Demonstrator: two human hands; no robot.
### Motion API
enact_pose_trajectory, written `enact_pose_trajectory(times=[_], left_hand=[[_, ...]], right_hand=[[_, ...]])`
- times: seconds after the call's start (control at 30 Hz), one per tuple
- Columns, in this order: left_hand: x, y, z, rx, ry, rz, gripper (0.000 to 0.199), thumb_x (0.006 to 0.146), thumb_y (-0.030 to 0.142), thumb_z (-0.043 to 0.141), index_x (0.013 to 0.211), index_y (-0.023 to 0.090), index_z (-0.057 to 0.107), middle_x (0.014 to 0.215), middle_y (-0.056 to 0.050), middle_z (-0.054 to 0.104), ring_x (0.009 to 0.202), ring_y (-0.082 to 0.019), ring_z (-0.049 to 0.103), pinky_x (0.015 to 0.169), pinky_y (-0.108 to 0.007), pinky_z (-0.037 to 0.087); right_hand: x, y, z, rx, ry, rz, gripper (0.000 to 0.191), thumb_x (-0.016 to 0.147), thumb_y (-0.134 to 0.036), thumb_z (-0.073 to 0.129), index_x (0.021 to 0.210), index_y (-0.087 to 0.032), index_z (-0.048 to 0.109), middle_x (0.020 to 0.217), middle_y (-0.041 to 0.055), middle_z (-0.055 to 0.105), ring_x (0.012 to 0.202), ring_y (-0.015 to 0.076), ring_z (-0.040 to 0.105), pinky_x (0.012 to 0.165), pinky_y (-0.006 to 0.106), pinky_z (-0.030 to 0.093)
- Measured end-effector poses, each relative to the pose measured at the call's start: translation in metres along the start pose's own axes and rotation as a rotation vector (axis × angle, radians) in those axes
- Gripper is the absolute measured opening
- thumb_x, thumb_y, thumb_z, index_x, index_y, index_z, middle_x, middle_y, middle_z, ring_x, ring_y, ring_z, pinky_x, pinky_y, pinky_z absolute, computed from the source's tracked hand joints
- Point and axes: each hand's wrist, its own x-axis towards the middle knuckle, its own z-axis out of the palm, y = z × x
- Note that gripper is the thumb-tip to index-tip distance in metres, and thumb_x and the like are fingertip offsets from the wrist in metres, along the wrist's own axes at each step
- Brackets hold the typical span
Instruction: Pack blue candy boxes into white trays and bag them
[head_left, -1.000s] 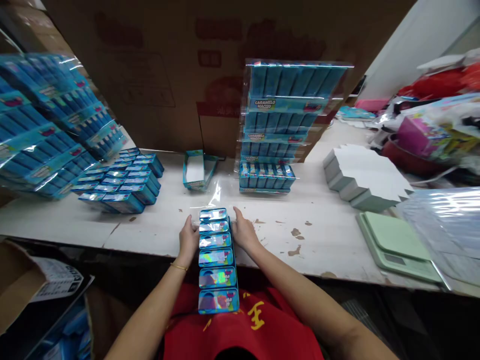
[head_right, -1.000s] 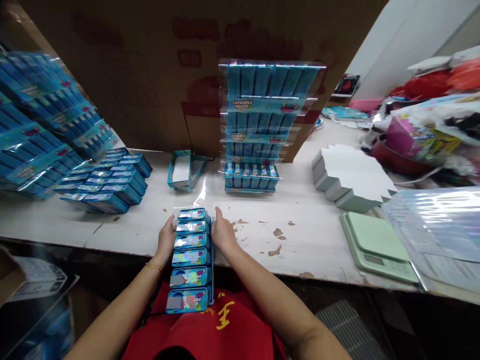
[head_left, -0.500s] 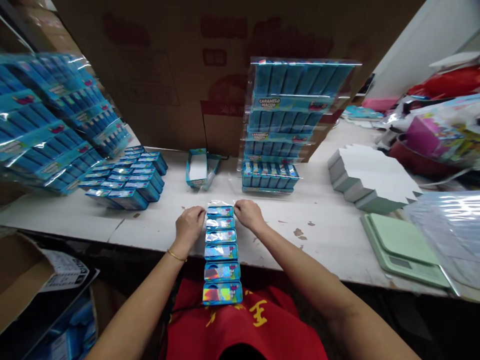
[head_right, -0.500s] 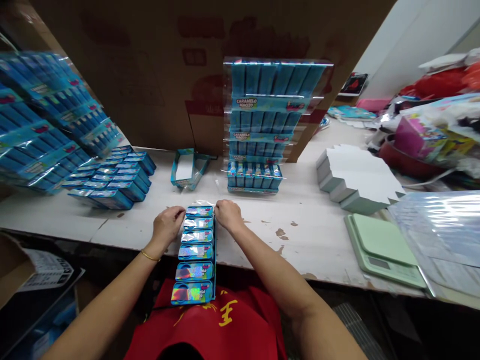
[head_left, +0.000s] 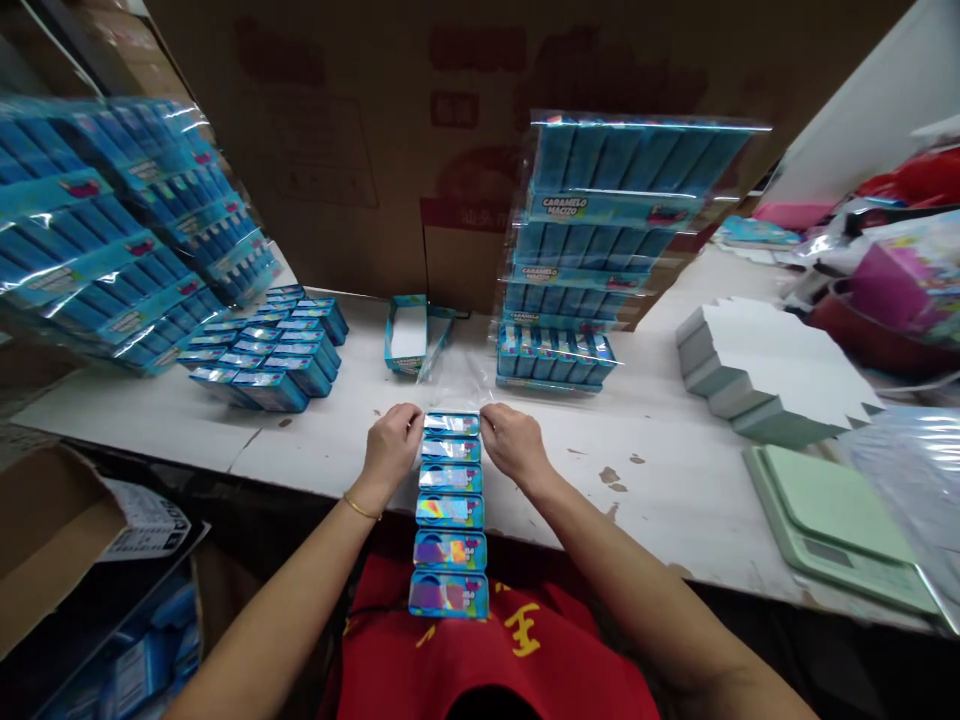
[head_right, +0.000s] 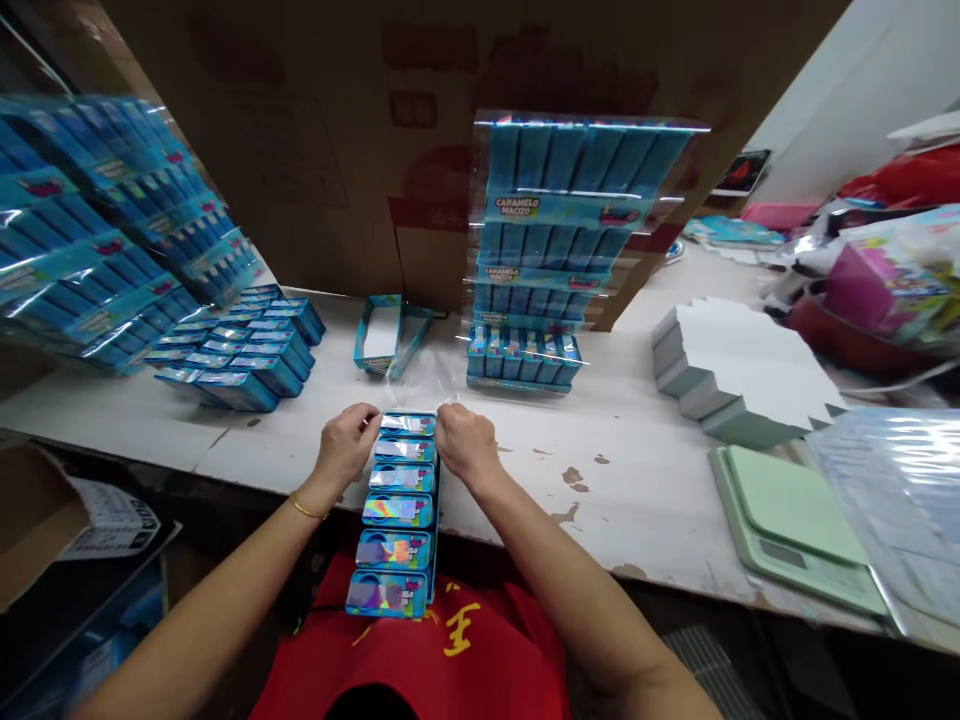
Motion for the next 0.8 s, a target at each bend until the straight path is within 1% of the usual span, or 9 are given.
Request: enact_pose_trajectory(times=[0.1,0.2,0.27,0.37,0.43,0.53,0.6,0.7,0.8], left_hand=[[0.001,-0.003,0.006,-0.113,0.014,-0.091,0.023,0.084,0.029,0.039,0.078,0.017,0.058,0.074,-0.002,0.060,0.069,-0.012,0.055,0.067,-0.022,0.039],[0.007,-0.006,0.007,-0.147,-0.073,-0.177,0.022,0.082,0.030,0.041,0.076,0.017,0.058,0.066,0.000,0.059,0.060,-0.010,0.053,0.062,-0.021,0.039],[0.010,-0.006,0.003,-0.074,-0.114,-0.099,0.022,0.083,0.030,0.041,0.075,0.017,0.058,0.070,-0.001,0.060,0.066,-0.012,0.054,0.066,-0.022,0.040],[0.003,-0.004,-0.003,0.037,-0.064,0.050,0.024,0.086,0.030,0.038,0.081,0.018,0.058,0.083,-0.005,0.060,0.078,-0.013,0.055,0.071,-0.023,0.040],[-0.009,-0.004,-0.006,0.072,-0.019,0.088,0.025,0.087,0.029,0.036,0.084,0.018,0.057,0.083,-0.005,0.059,0.079,-0.013,0.055,0.073,-0.023,0.041],[-0.033,-0.007,-0.004,0.128,-0.017,0.129,0.024,0.087,0.029,0.037,0.081,0.017,0.056,0.078,-0.006,0.059,0.075,-0.014,0.055,0.072,-0.025,0.042],[-0.047,-0.011,0.002,0.116,-0.004,0.133,0.022,0.087,0.028,0.037,0.081,0.017,0.056,0.076,-0.006,0.059,0.074,-0.014,0.056,0.070,-0.025,0.043],[-0.056,-0.014,0.014,0.029,0.075,0.094,0.018,0.087,0.027,0.037,0.088,0.017,0.053,0.085,-0.007,0.059,0.082,-0.015,0.056,0.073,-0.025,0.045],[-0.050,-0.013,0.024,-0.055,0.101,0.010,0.016,0.086,0.027,0.039,0.092,0.017,0.050,0.091,-0.007,0.056,0.083,-0.014,0.056,0.069,-0.024,0.047]], right_hand=[[0.001,0.000,0.001,0.067,-0.004,0.031,0.025,0.088,-0.022,0.036,0.083,-0.020,0.060,0.083,0.0029,0.063,0.076,0.0154,0.057,0.061,0.024,0.030],[0.007,-0.001,0.000,0.049,-0.051,0.079,0.025,0.087,-0.021,0.037,0.081,-0.019,0.061,0.080,0.0040,0.063,0.074,0.0165,0.057,0.059,0.025,0.030],[0.008,-0.002,0.000,-0.012,-0.063,0.077,0.025,0.087,-0.021,0.037,0.080,-0.018,0.061,0.081,0.0064,0.063,0.071,0.0174,0.056,0.056,0.026,0.029],[0.001,0.000,0.003,-0.064,-0.034,-0.007,0.025,0.087,-0.020,0.036,0.081,-0.016,0.059,0.082,0.0076,0.061,0.071,0.0172,0.055,0.055,0.026,0.027],[-0.009,0.002,0.009,-0.084,-0.014,-0.082,0.025,0.087,-0.018,0.035,0.081,-0.016,0.059,0.081,0.0073,0.060,0.071,0.0167,0.054,0.055,0.027,0.026],[-0.030,0.006,0.020,-0.090,0.015,-0.202,0.027,0.088,-0.014,0.032,0.079,-0.016,0.058,0.077,0.0074,0.058,0.070,0.0162,0.051,0.058,0.028,0.027],[-0.041,0.006,0.028,-0.067,0.053,-0.222,0.029,0.089,-0.015,0.031,0.077,-0.016,0.057,0.075,0.0068,0.057,0.071,0.0161,0.049,0.062,0.028,0.028],[-0.048,0.004,0.039,-0.025,0.111,-0.105,0.023,0.089,-0.017,0.033,0.081,-0.017,0.055,0.078,0.0055,0.057,0.074,0.0162,0.049,0.066,0.027,0.029],[-0.045,0.002,0.047,0.048,0.130,0.070,0.015,0.087,-0.021,0.039,0.093,-0.017,0.052,0.083,0.0039,0.058,0.078,0.0164,0.051,0.065,0.026,0.030]])
